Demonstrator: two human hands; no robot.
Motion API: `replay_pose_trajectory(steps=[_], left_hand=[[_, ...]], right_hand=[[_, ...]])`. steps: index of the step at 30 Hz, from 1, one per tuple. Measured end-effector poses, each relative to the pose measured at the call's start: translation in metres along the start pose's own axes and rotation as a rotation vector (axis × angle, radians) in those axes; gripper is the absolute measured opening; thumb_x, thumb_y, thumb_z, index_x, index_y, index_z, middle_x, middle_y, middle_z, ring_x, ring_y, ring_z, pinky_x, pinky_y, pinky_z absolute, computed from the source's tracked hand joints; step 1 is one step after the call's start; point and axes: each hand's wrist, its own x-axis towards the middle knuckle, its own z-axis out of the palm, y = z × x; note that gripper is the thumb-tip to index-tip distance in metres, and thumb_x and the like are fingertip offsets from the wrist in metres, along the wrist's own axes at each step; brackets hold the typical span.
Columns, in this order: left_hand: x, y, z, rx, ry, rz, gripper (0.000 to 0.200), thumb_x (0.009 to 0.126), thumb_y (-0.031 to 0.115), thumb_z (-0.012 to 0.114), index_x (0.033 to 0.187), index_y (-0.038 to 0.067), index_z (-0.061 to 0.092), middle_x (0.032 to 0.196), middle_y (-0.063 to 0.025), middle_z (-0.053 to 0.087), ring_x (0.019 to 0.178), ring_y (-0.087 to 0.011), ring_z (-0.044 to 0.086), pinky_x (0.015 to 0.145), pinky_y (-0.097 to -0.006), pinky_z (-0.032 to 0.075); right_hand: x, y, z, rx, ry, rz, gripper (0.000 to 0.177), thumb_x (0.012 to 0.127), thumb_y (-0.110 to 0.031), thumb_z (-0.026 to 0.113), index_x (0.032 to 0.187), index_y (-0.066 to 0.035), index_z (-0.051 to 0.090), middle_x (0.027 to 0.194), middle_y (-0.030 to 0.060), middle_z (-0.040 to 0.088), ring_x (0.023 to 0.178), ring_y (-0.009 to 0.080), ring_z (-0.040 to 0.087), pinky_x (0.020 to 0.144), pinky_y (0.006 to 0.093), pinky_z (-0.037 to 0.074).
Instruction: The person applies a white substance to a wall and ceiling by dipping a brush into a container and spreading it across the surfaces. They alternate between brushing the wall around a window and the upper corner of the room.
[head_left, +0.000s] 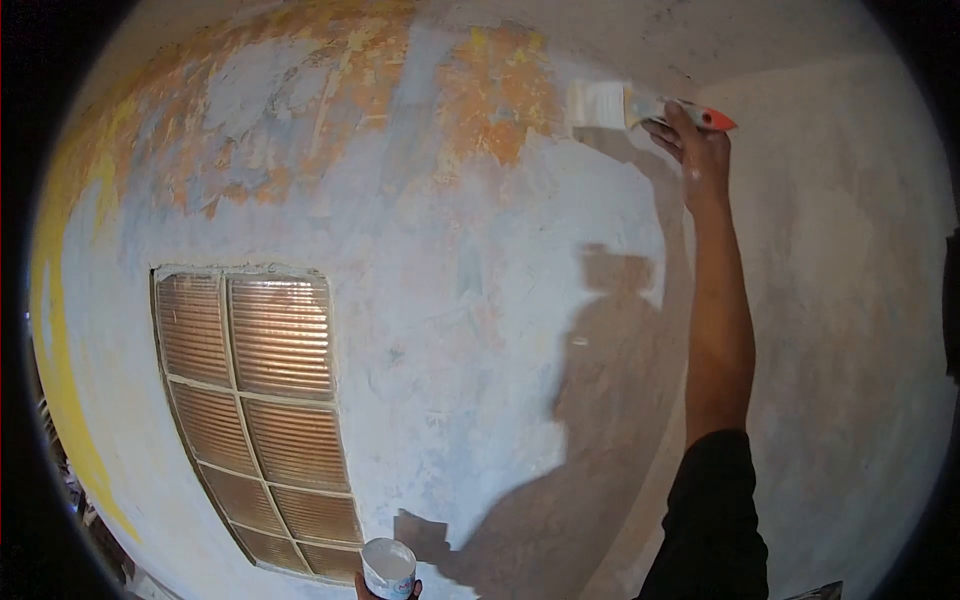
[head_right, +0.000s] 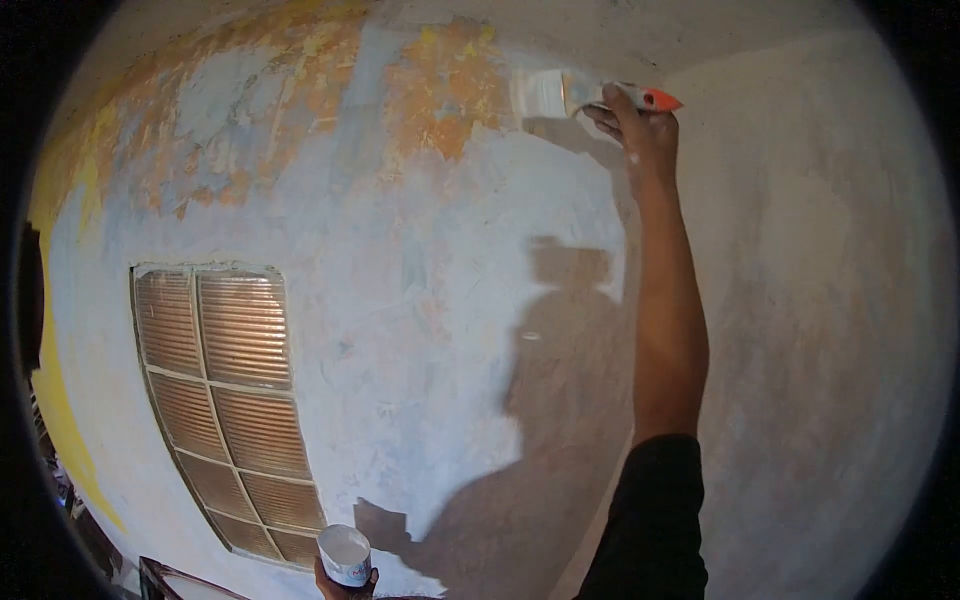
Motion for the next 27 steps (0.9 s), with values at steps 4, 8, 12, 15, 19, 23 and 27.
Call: replay_pose_trajectory(steps=[4, 8, 12, 15, 19, 23, 27], left_hand=[[-0.003, -0.017, 0.002, -0.199, -0.003, -0.091, 0.100, 0.059, 0.014, 0.087, 0.141, 0.004, 0.032, 0.131, -0.0161, 0.054, 0.117, -0.0267, 0.055, 0.096, -0.0411, 0.049], [-0.004, -0.040, -0.004, -0.038, 0.036, 0.001, 0.099, 0.060, 0.014, 0.086, 0.142, 0.005, 0.031, 0.133, -0.0157, 0.052, 0.119, -0.0262, 0.053, 0.097, -0.0414, 0.049], [0.009, -0.061, -0.010, -0.273, 0.085, -0.078, 0.095, 0.064, 0.020, 0.084, 0.143, 0.007, 0.032, 0.135, -0.0143, 0.051, 0.121, -0.0276, 0.051, 0.097, -0.0446, 0.047], [0.017, -0.082, -0.015, -0.744, 0.106, -0.282, 0.090, 0.069, 0.030, 0.082, 0.143, 0.010, 0.034, 0.136, -0.0124, 0.051, 0.123, -0.0300, 0.049, 0.097, -0.0493, 0.046], [-0.001, -0.085, -0.015, 0.070, 0.181, 0.106, 0.071, 0.084, 0.056, 0.058, 0.143, 0.020, 0.040, 0.138, -0.0063, 0.050, 0.123, -0.0328, 0.048, 0.091, -0.0568, 0.043], [0.024, -0.149, -0.020, -0.668, 0.116, -0.281, 0.065, 0.088, 0.064, 0.040, 0.141, 0.026, 0.044, 0.138, -0.0031, 0.050, 0.121, -0.0325, 0.050, 0.089, -0.0575, 0.043], [0.014, -0.063, -0.025, -0.965, 0.172, -0.501, 0.066, 0.087, 0.064, 0.043, 0.140, 0.025, 0.044, 0.138, -0.0038, 0.050, 0.120, -0.0336, 0.051, 0.087, -0.0574, 0.046]], right_hand=[[0.026, 0.024, 0.017, 0.240, 0.062, 0.222, 0.036, 0.085, -0.023, 0.073, 0.104, 0.004, 0.059, 0.095, 0.0169, 0.067, 0.087, 0.0266, 0.070, 0.081, 0.0344, 0.059], [0.027, 0.029, 0.038, 0.284, 0.022, 0.180, 0.034, 0.085, -0.022, 0.073, 0.103, 0.004, 0.060, 0.096, 0.0151, 0.068, 0.089, 0.0254, 0.070, 0.081, 0.0333, 0.059], [0.050, 0.021, 0.054, -0.197, -0.035, -0.307, 0.035, 0.085, -0.026, 0.073, 0.098, 0.005, 0.063, 0.089, 0.0128, 0.069, 0.090, 0.0232, 0.068, 0.081, 0.0328, 0.056], [0.088, 0.027, 0.069, -0.206, -0.099, -0.314, 0.035, 0.084, -0.027, 0.074, 0.095, 0.005, 0.064, 0.088, 0.0129, 0.069, 0.086, 0.0228, 0.070, 0.079, 0.0329, 0.056], [0.073, 0.009, 0.097, 0.231, -0.079, 0.087, 0.027, 0.087, -0.021, 0.071, 0.098, 0.003, 0.062, 0.098, 0.0146, 0.067, 0.084, 0.0239, 0.070, 0.080, 0.0337, 0.059], [0.080, 0.039, 0.109, 0.474, 0.241, 0.159, 0.026, 0.087, -0.015, 0.068, 0.101, 0.004, 0.056, 0.098, 0.0163, 0.066, 0.080, 0.0269, 0.070, 0.072, 0.0365, 0.061], [0.101, 0.054, 0.111, 0.659, 0.447, 0.131, 0.023, 0.082, -0.010, 0.067, 0.091, 0.004, 0.050, 0.094, 0.0176, 0.062, 0.079, 0.0341, 0.070, 0.067, 0.0410, 0.059]])
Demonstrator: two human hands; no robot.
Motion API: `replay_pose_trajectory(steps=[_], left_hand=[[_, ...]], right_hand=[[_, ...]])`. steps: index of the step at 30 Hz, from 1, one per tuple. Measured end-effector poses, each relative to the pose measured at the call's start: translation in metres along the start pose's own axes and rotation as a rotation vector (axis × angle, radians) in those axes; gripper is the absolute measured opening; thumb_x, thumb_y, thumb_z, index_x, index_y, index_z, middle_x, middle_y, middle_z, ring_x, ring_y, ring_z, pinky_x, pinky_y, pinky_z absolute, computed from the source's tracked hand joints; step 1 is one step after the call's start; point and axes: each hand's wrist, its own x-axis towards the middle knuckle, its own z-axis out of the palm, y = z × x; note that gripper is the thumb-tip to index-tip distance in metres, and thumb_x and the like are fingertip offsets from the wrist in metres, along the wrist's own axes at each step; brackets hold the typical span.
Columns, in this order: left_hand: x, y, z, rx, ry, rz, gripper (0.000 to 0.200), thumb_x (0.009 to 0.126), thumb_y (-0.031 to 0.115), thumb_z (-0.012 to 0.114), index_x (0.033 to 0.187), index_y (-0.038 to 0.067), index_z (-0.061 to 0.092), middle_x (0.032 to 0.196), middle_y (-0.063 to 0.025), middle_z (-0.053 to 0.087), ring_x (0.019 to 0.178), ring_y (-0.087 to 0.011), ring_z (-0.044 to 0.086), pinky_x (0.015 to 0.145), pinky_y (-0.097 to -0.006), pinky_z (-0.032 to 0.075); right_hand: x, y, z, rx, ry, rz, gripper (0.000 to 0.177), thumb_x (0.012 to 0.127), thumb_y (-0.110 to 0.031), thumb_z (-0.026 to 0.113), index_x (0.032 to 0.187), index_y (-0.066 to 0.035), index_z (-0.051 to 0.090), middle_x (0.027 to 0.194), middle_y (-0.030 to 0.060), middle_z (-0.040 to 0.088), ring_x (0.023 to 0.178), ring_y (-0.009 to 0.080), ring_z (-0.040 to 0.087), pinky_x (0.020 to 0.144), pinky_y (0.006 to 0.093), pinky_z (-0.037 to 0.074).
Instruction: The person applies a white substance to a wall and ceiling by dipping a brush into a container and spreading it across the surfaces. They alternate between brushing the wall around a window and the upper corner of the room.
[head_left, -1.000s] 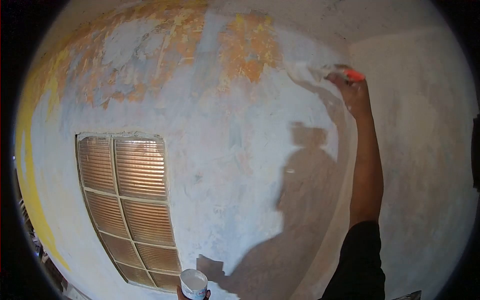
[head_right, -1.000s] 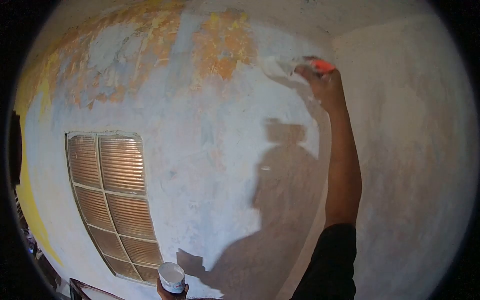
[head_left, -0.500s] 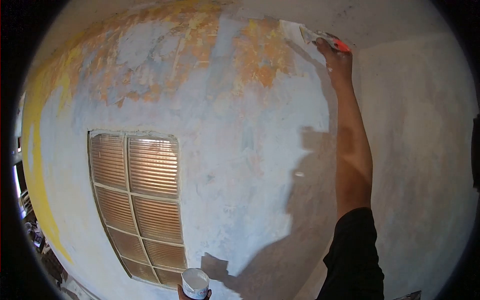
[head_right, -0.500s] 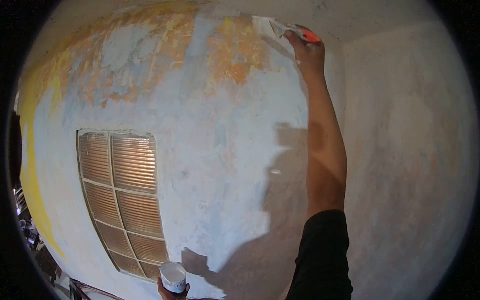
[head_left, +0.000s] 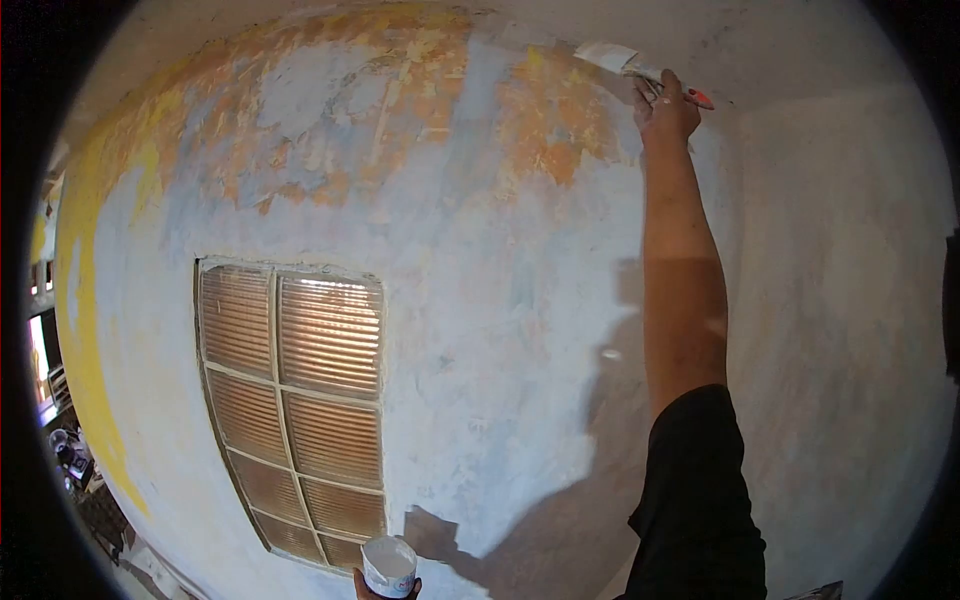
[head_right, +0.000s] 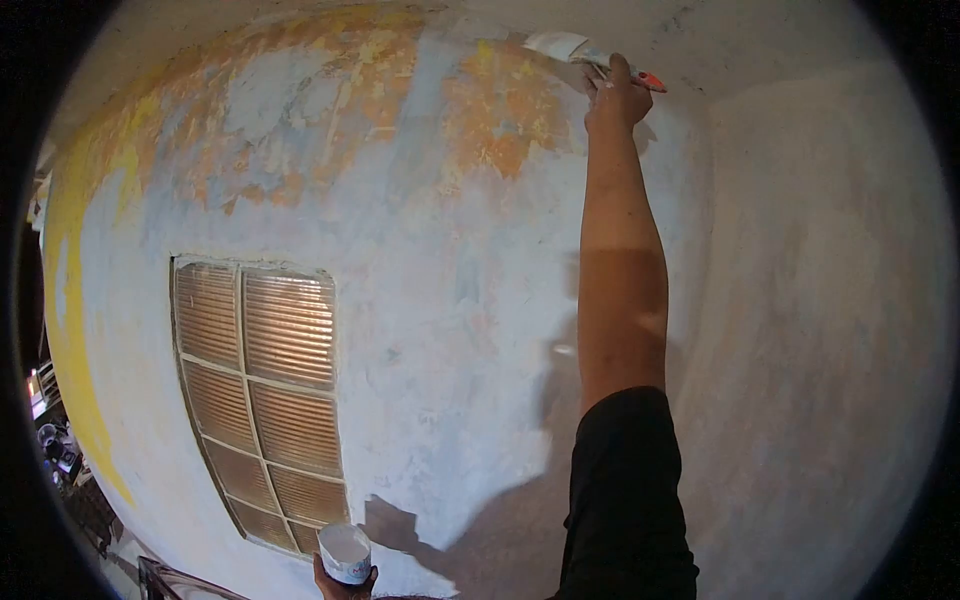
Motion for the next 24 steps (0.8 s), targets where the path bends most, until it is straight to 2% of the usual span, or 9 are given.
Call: replay_pose_trajectory(steps=[1, 4, 6, 9, 12, 15, 18, 21, 24], left_hand=[[-0.013, 0.014, 0.020, -0.145, 0.040, -0.103, 0.066, 0.087, 0.064, 0.043, 0.140, 0.025, 0.044, 0.138, -0.0039, 0.050, 0.120, -0.0340, 0.051, 0.087, -0.0575, 0.046], [-0.002, 0.002, 0.002, 0.169, -0.039, 0.122, 0.067, 0.086, 0.065, 0.046, 0.140, 0.025, 0.045, 0.136, -0.0048, 0.052, 0.118, -0.0347, 0.052, 0.085, -0.0577, 0.047], [-0.005, 0.014, 0.005, -0.055, 0.047, -0.014, 0.068, 0.086, 0.065, 0.047, 0.139, 0.024, 0.045, 0.135, -0.0056, 0.052, 0.117, -0.0352, 0.052, 0.085, -0.0575, 0.048], [-0.015, 0.027, 0.010, -0.220, 0.129, -0.117, 0.069, 0.085, 0.065, 0.049, 0.139, 0.024, 0.045, 0.135, -0.0075, 0.052, 0.116, -0.0362, 0.052, 0.085, -0.0577, 0.048], [-0.012, 0.027, -0.009, -0.259, 0.140, -0.113, 0.070, 0.085, 0.065, 0.050, 0.140, 0.023, 0.044, 0.134, -0.0095, 0.051, 0.115, -0.0373, 0.053, 0.084, -0.0576, 0.049], [-0.016, 0.033, -0.009, -0.246, 0.140, -0.082, 0.073, 0.084, 0.066, 0.051, 0.141, 0.021, 0.043, 0.132, -0.0108, 0.052, 0.112, -0.0377, 0.054, 0.082, -0.0563, 0.050], [-0.015, 0.035, -0.014, -0.269, 0.128, -0.061, 0.075, 0.083, 0.067, 0.051, 0.141, 0.020, 0.042, 0.130, -0.0112, 0.053, 0.110, -0.0374, 0.054, 0.080, -0.0547, 0.050], [-0.017, 0.036, -0.009, -0.273, 0.095, -0.063, 0.076, 0.083, 0.067, 0.051, 0.141, 0.019, 0.041, 0.130, -0.0116, 0.053, 0.110, -0.0370, 0.054, 0.080, -0.0538, 0.051], [-0.013, 0.038, -0.010, -0.268, 0.083, -0.070, 0.076, 0.083, 0.068, 0.051, 0.141, 0.019, 0.041, 0.130, -0.0120, 0.053, 0.109, -0.0368, 0.054, 0.081, -0.0532, 0.051]], right_hand=[[0.003, 0.005, 0.003, -0.010, 0.015, -0.012, 0.024, 0.082, -0.010, 0.067, 0.091, 0.004, 0.050, 0.094, 0.0176, 0.062, 0.078, 0.0341, 0.070, 0.066, 0.0408, 0.058], [0.006, 0.024, 0.017, -0.033, 0.018, -0.031, 0.024, 0.081, -0.011, 0.068, 0.090, 0.004, 0.051, 0.093, 0.0178, 0.062, 0.076, 0.0317, 0.070, 0.064, 0.0394, 0.057], [0.003, 0.037, 0.025, -0.042, -0.017, -0.032, 0.025, 0.080, -0.011, 0.070, 0.089, 0.005, 0.054, 0.092, 0.0186, 0.063, 0.075, 0.0271, 0.069, 0.063, 0.0376, 0.056], [0.065, 0.076, -0.008, -0.468, 0.053, -0.333, 0.026, 0.083, -0.011, 0.071, 0.093, 0.008, 0.056, 0.087, 0.0180, 0.064, 0.070, 0.0263, 0.066, 0.060, 0.0360, 0.057], [0.062, 0.034, -0.024, -0.420, -0.003, -0.197, 0.033, 0.078, -0.023, 0.074, 0.085, 0.008, 0.066, 0.084, 0.0157, 0.069, 0.076, 0.0201, 0.067, 0.073, 0.0346, 0.053], [0.027, -0.003, -0.007, -0.856, -0.133, -0.594, 0.038, 0.079, -0.027, 0.075, 0.091, 0.008, 0.068, 0.081, 0.0115, 0.071, 0.078, 0.0210, 0.068, 0.075, 0.0344, 0.052], [0.010, 0.003, 0.014, -0.920, -0.399, -0.660, 0.034, 0.081, -0.024, 0.075, 0.104, 0.001, 0.069, 0.086, 0.0120, 0.072, 0.079, 0.0217, 0.069, 0.075, 0.0337, 0.052], [0.000, 0.023, 0.030, -1.079, -0.507, -0.784, 0.034, 0.082, -0.024, 0.075, 0.111, -0.006, 0.069, 0.088, 0.0104, 0.071, 0.075, 0.0164, 0.065, 0.076, 0.0287, 0.050], [-0.024, 0.033, 0.028, -1.186, -0.663, -0.697, 0.034, 0.082, -0.023, 0.074, 0.112, -0.008, 0.068, 0.087, 0.0141, 0.070, 0.076, 0.0176, 0.065, 0.075, 0.0304, 0.051]])
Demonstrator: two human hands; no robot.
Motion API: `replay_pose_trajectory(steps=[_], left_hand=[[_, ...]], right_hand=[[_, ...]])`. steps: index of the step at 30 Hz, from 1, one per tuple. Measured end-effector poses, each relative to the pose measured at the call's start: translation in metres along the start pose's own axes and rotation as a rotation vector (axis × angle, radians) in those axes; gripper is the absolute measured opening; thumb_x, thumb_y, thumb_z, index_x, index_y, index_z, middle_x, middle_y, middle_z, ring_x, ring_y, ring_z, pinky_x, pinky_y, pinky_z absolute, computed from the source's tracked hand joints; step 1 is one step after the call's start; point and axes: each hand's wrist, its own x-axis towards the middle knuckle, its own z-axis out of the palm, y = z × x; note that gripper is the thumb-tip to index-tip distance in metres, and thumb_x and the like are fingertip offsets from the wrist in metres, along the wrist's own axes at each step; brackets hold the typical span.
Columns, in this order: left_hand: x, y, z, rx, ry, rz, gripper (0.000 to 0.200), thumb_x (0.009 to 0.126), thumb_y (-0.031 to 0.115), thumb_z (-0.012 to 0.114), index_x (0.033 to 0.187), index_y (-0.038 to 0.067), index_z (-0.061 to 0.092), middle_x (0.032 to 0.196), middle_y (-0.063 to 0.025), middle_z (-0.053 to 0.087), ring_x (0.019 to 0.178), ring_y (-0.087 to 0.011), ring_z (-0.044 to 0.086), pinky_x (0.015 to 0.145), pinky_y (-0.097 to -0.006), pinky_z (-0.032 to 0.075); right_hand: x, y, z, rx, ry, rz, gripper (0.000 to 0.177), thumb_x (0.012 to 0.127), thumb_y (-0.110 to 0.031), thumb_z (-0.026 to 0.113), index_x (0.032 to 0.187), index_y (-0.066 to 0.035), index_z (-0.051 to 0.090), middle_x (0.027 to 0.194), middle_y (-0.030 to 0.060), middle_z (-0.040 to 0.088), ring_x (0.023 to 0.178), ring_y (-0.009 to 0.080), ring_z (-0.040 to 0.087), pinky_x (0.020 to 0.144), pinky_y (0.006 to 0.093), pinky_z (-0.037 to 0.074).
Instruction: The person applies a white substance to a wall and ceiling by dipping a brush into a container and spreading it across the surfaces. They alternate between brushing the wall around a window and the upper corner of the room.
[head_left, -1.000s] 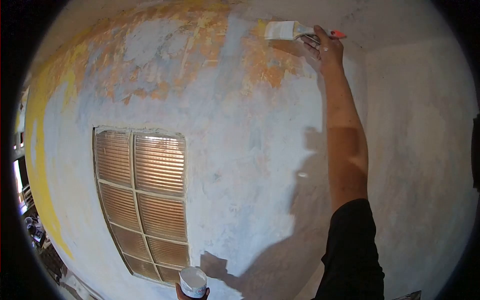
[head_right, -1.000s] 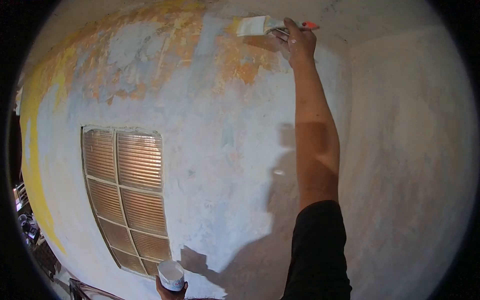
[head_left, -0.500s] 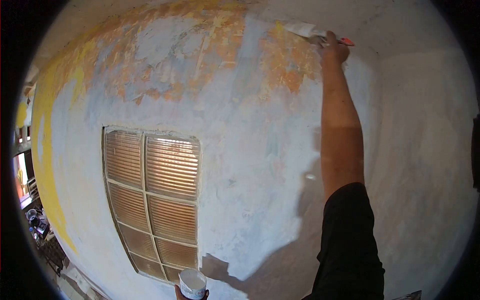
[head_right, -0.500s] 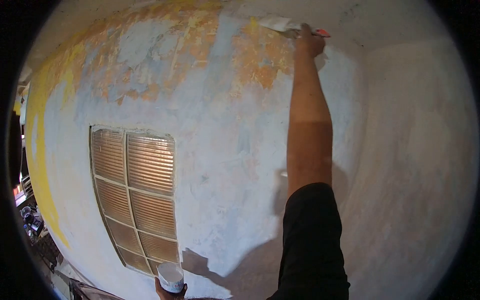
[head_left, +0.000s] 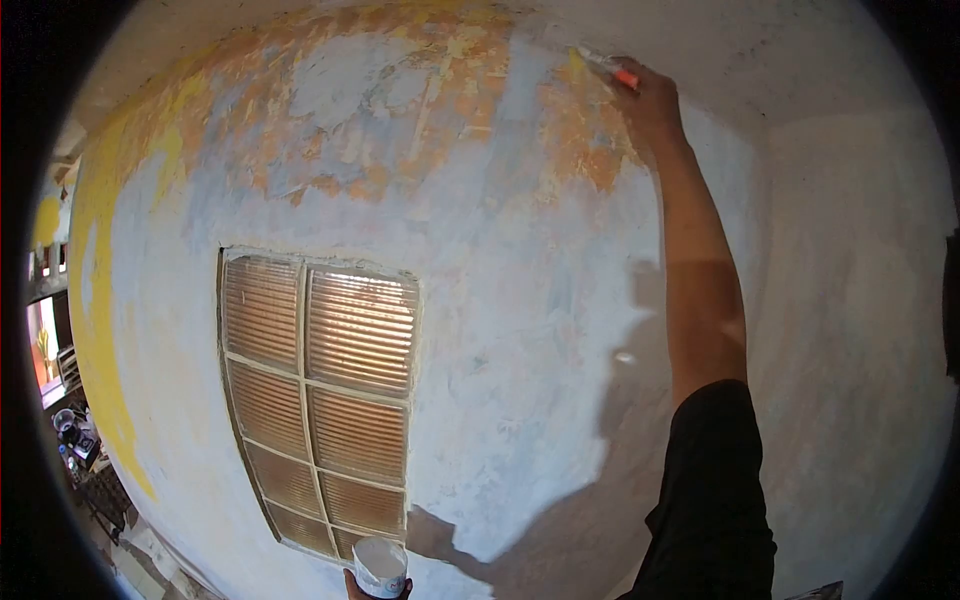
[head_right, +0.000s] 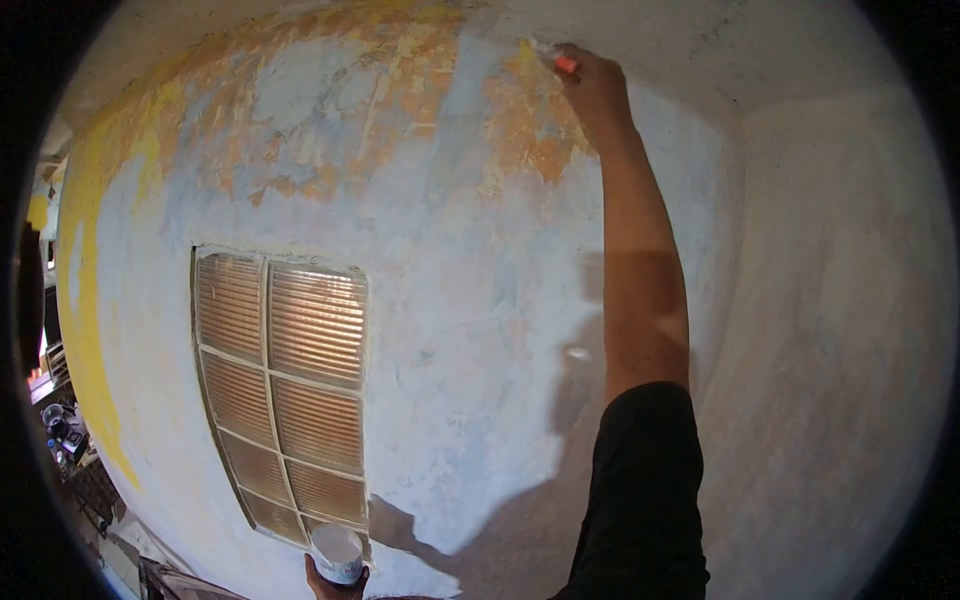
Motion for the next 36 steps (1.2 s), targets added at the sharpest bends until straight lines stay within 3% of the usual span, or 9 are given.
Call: replay_pose_trajectory(steps=[6, 10, 13, 16, 19, 22, 25, 28, 36], left_hand=[[0.000, 0.003, -0.006, 0.044, 0.014, 0.005, 0.071, 0.087, 0.065, 0.047, 0.142, 0.021, 0.041, 0.133, -0.0097, 0.052, 0.113, -0.0370, 0.053, 0.081, -0.0538, 0.050], [-0.009, 0.014, -0.001, 0.007, -0.045, -0.014, 0.068, 0.089, 0.063, 0.044, 0.143, 0.022, 0.040, 0.135, -0.0078, 0.051, 0.118, -0.0365, 0.050, 0.084, -0.0553, 0.049], [0.029, -0.007, -0.053, 0.513, -0.154, 0.391, 0.068, 0.089, 0.061, 0.047, 0.143, 0.022, 0.040, 0.138, -0.0075, 0.049, 0.119, -0.0362, 0.050, 0.086, -0.0554, 0.048], [-0.008, 0.013, -0.001, -0.054, -0.098, -0.025, 0.068, 0.089, 0.058, 0.048, 0.144, 0.020, 0.038, 0.141, -0.0078, 0.045, 0.122, -0.0373, 0.047, 0.088, -0.0557, 0.047], [-0.019, 0.017, 0.010, -0.031, -0.065, -0.029, 0.070, 0.090, 0.055, 0.050, 0.146, 0.019, 0.032, 0.142, -0.0093, 0.043, 0.122, -0.0372, 0.047, 0.090, -0.0549, 0.047], [-0.003, -0.001, -0.026, 0.621, -0.242, 0.452, 0.073, 0.089, 0.046, 0.059, 0.147, 0.016, 0.028, 0.141, -0.0128, 0.043, 0.121, -0.0378, 0.046, 0.092, -0.0566, 0.046], [-0.011, 0.017, -0.013, 0.001, -0.193, -0.005, 0.083, 0.081, 0.038, 0.072, 0.146, 0.012, 0.027, 0.139, -0.0155, 0.044, 0.122, -0.0357, 0.046, 0.095, -0.0534, 0.045], [-0.040, 0.015, -0.003, 1.205, -0.177, 0.641, 0.090, 0.077, 0.043, 0.075, 0.145, 0.009, 0.028, 0.140, -0.0162, 0.044, 0.126, -0.0338, 0.044, 0.099, -0.0485, 0.044], [0.015, 0.007, -0.060, 0.335, -0.223, 0.070, 0.069, 0.085, 0.064, 0.049, 0.139, 0.021, 0.045, 0.138, -0.0072, 0.051, 0.121, -0.0363, 0.049, 0.088, -0.0581, 0.046]], right_hand=[[-0.070, -0.040, -0.047, -0.046, -0.246, -0.184, 0.034, 0.081, -0.017, 0.073, 0.114, -0.009, 0.068, 0.096, 0.0161, 0.070, 0.087, 0.0272, 0.069, 0.078, 0.0352, 0.053], [-0.059, -0.061, -0.077, 0.137, -0.289, 0.077, 0.033, 0.082, -0.020, 0.073, 0.113, -0.010, 0.068, 0.087, 0.0130, 0.070, 0.077, 0.0234, 0.067, 0.076, 0.0314, 0.051], [-0.016, -0.048, -0.057, 0.013, -0.041, 0.017, 0.033, 0.084, -0.022, 0.072, 0.113, -0.009, 0.068, 0.084, 0.0119, 0.071, 0.071, 0.0220, 0.066, 0.072, 0.0312, 0.051], [0.016, -0.031, -0.026, -0.005, 0.032, 0.019, 0.032, 0.085, -0.024, 0.071, 0.113, -0.008, 0.068, 0.080, 0.0120, 0.070, 0.068, 0.0207, 0.065, 0.066, 0.0314, 0.051], [0.010, -0.032, -0.007, 0.025, 0.002, 0.060, 0.035, 0.087, -0.028, 0.070, 0.115, -0.007, 0.067, 0.085, 0.0127, 0.070, 0.080, 0.0167, 0.067, 0.074, 0.0305, 0.051], [-0.016, -0.061, -0.020, 0.101, -0.317, 0.202, 0.037, 0.086, -0.029, 0.070, 0.115, -0.007, 0.067, 0.091, 0.0153, 0.071, 0.083, 0.0213, 0.069, 0.076, 0.0322, 0.052], [-0.070, -0.102, -0.051, -0.010, -0.391, 0.061, 0.031, 0.085, -0.023, 0.071, 0.112, -0.009, 0.068, 0.087, 0.0160, 0.070, 0.075, 0.0258, 0.068, 0.069, 0.0347, 0.053], [-0.130, -0.114, -0.068, 0.013, -0.484, -0.055, 0.030, 0.083, -0.020, 0.073, 0.111, -0.010, 0.069, 0.089, 0.0157, 0.071, 0.079, 0.0248, 0.068, 0.069, 0.0344, 0.052], [-0.099, -0.131, -0.097, 0.566, -0.447, 0.352, 0.032, 0.084, -0.024, 0.075, 0.099, 0.003, 0.068, 0.083, 0.0066, 0.069, 0.078, 0.0124, 0.065, 0.069, 0.0254, 0.051]])
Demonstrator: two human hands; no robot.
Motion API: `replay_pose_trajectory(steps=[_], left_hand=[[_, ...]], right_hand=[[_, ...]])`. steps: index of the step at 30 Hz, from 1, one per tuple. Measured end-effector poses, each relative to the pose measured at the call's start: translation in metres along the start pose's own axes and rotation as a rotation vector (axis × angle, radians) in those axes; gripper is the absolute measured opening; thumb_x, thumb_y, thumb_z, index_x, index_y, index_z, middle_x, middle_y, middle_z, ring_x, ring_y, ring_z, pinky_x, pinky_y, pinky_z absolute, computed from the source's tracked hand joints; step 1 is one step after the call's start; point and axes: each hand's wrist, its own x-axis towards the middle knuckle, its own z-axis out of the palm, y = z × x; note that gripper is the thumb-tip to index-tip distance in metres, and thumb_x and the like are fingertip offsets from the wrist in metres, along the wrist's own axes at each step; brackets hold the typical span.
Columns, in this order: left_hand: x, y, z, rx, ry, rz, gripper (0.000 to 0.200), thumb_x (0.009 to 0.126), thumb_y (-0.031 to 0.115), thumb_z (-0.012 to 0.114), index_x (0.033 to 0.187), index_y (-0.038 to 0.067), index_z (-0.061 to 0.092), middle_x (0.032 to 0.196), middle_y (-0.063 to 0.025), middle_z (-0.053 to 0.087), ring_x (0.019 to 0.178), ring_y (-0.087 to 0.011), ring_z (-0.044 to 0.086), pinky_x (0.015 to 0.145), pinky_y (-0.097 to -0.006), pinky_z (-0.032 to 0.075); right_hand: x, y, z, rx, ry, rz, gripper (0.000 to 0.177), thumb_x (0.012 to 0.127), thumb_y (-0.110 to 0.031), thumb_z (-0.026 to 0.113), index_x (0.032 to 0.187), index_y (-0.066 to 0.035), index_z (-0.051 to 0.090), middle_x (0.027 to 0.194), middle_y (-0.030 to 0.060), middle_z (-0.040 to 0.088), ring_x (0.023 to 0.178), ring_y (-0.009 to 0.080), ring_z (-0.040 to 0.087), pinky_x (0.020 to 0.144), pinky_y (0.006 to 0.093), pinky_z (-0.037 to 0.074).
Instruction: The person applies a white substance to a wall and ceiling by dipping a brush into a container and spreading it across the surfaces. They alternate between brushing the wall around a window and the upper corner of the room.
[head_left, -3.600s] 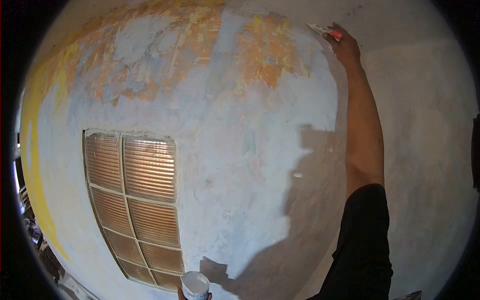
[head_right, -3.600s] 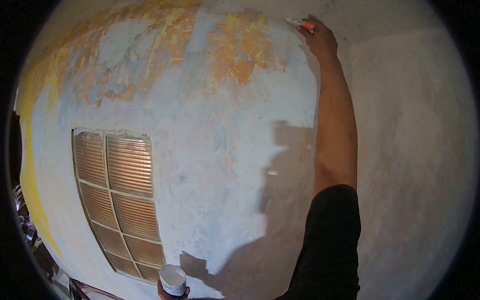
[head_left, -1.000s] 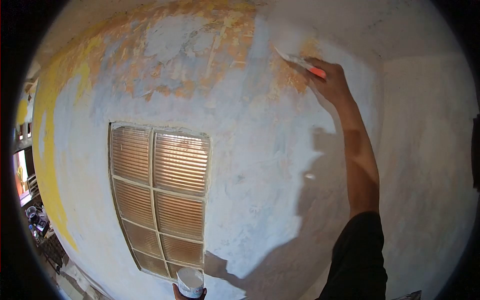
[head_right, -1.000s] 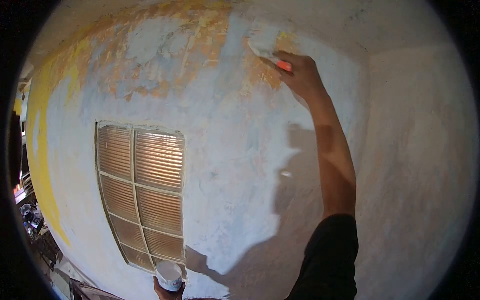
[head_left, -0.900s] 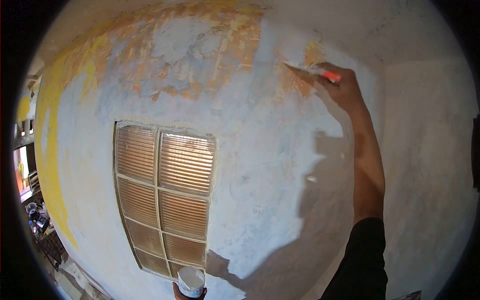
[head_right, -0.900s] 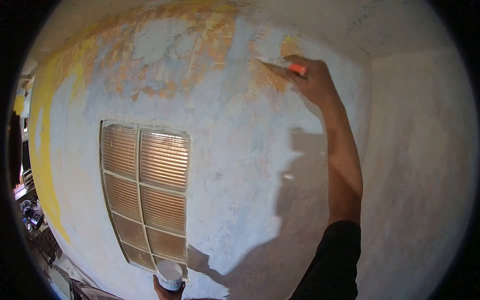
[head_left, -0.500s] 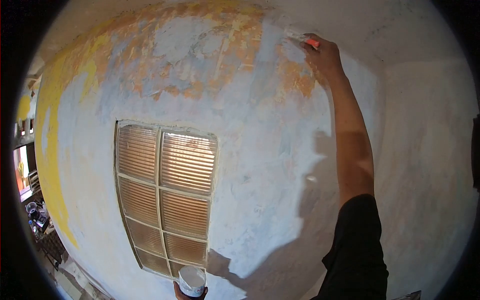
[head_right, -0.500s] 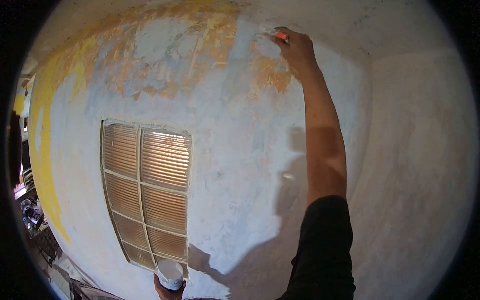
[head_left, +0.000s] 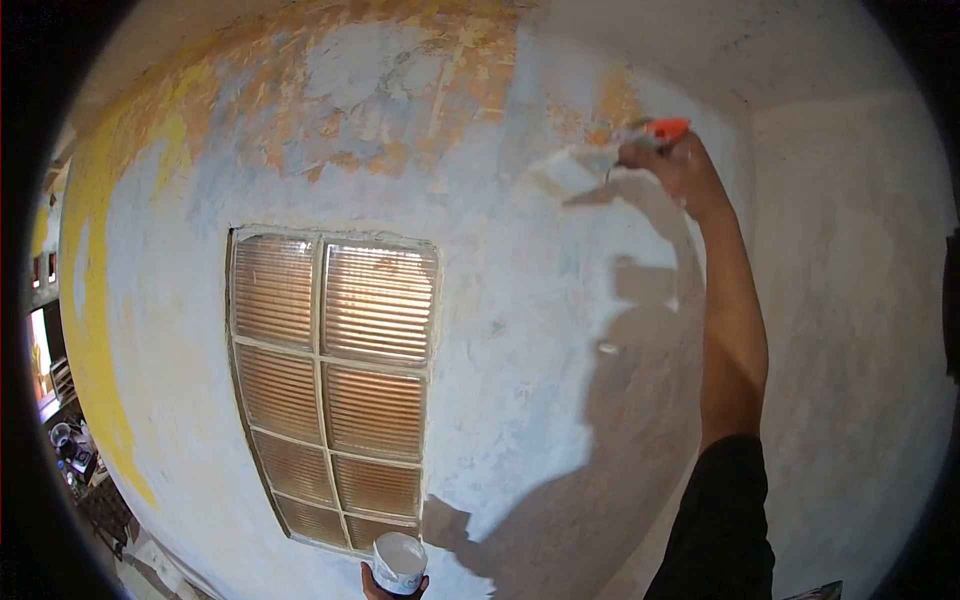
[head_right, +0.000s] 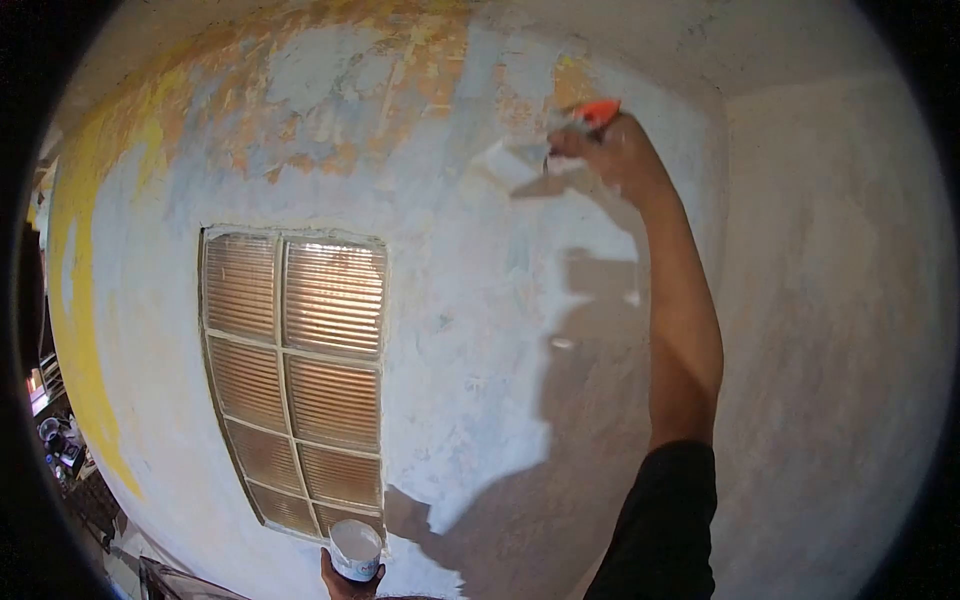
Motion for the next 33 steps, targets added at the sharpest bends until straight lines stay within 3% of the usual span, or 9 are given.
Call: replay_pose_trajectory(steps=[2, 5, 15, 19, 24, 27, 30, 31, 33], left_hand=[[-0.004, 0.013, 0.016, -0.261, 0.028, -0.168, 0.064, 0.087, 0.065, 0.044, 0.137, 0.024, 0.048, 0.136, -0.0064, 0.052, 0.119, -0.0364, 0.051, 0.084, -0.0595, 0.046], [-0.003, 0.001, 0.017, 0.115, -0.023, 0.105, 0.064, 0.089, 0.063, 0.043, 0.139, 0.023, 0.046, 0.136, -0.0062, 0.051, 0.119, -0.0372, 0.050, 0.084, -0.0594, 0.046], [-0.003, 0.017, 0.023, 0.184, 0.138, 0.227, 0.066, 0.091, 0.058, 0.046, 0.145, 0.021, 0.035, 0.143, -0.0089, 0.042, 0.122, -0.0406, 0.046, 0.088, -0.0577, 0.047], [-0.010, 0.047, 0.040, -0.311, 0.112, -0.049, 0.071, 0.089, 0.055, 0.053, 0.147, 0.020, 0.032, 0.145, -0.0099, 0.039, 0.123, -0.0389, 0.045, 0.090, -0.0565, 0.047], [-0.010, 0.043, 0.018, -0.576, 0.062, -0.166, 0.072, 0.087, 0.043, 0.065, 0.146, 0.017, 0.033, 0.140, -0.0144, 0.045, 0.122, -0.0380, 0.047, 0.092, -0.0577, 0.046], [0.001, 0.019, -0.006, -0.036, 0.083, 0.124, 0.076, 0.082, 0.030, 0.074, 0.145, 0.017, 0.033, 0.135, -0.0186, 0.049, 0.119, -0.0386, 0.050, 0.092, -0.0597, 0.045], [-0.006, 0.025, -0.004, 1.295, 0.231, 0.938, 0.094, 0.073, 0.020, 0.082, 0.147, 0.010, 0.025, 0.137, -0.0203, 0.046, 0.121, -0.0390, 0.047, 0.096, -0.0553, 0.044], [-0.011, 0.033, 0.003, 0.857, 0.182, 0.645, 0.098, 0.070, 0.021, 0.084, 0.147, 0.007, 0.023, 0.137, -0.0206, 0.046, 0.121, -0.0387, 0.048, 0.098, -0.0535, 0.044], [-0.015, 0.053, 0.024, -0.016, 0.090, 0.042, 0.107, 0.066, 0.024, 0.087, 0.146, 0.001, 0.020, 0.137, -0.0212, 0.046, 0.121, -0.0382, 0.048, 0.100, -0.0497, 0.043]], right_hand=[[0.042, 0.014, -0.004, 0.060, 0.046, -0.012, 0.033, 0.084, -0.025, 0.076, 0.097, 0.003, 0.068, 0.082, 0.0064, 0.069, 0.076, 0.0116, 0.065, 0.067, 0.0242, 0.051], [0.102, 0.039, -0.012, -0.017, 0.084, 0.011, 0.033, 0.083, -0.026, 0.076, 0.095, 0.004, 0.067, 0.084, 0.0076, 0.069, 0.077, 0.0124, 0.065, 0.069, 0.0250, 0.052], [0.186, 0.018, -0.028, -0.654, 0.359, -0.217, 0.037, 0.083, -0.038, 0.072, 0.097, -0.004, 0.069, 0.085, 0.0117, 0.071, 0.080, 0.0231, 0.068, 0.074, 0.0324, 0.051], [0.191, 0.038, -0.014, -0.617, 0.501, -0.377, 0.034, 0.084, -0.035, 0.071, 0.107, -0.011, 0.070, 0.091, 0.0121, 0.071, 0.083, 0.0278, 0.068, 0.076, 0.0358, 0.053], [0.177, 0.057, -0.001, -0.716, 0.324, -0.319, 0.034, 0.085, -0.027, 0.072, 0.112, -0.007, 0.069, 0.090, 0.0077, 0.072, 0.083, 0.0152, 0.066, 0.076, 0.0285, 0.050], [0.127, 0.027, 0.004, -0.639, 0.163, -0.148, 0.035, 0.084, -0.025, 0.073, 0.114, -0.007, 0.068, 0.092, 0.0098, 0.072, 0.084, 0.0175, 0.067, 0.078, 0.0298, 0.051], [0.059, 0.016, 0.020, -0.508, 0.037, 0.010, 0.031, 0.084, -0.020, 0.072, 0.112, -0.008, 0.068, 0.092, 0.0121, 0.072, 0.077, 0.0211, 0.069, 0.072, 0.0321, 0.053], [0.036, 0.018, 0.026, -0.464, 0.002, 0.054, 0.029, 0.084, -0.019, 0.071, 0.111, -0.008, 0.069, 0.092, 0.0128, 0.072, 0.074, 0.0225, 0.069, 0.069, 0.0330, 0.054], [-0.008, 0.046, 0.037, -0.695, 0.019, -0.494, 0.028, 0.084, -0.018, 0.072, 0.109, -0.007, 0.069, 0.094, 0.0142, 0.072, 0.073, 0.0228, 0.070, 0.068, 0.0303, 0.055]])
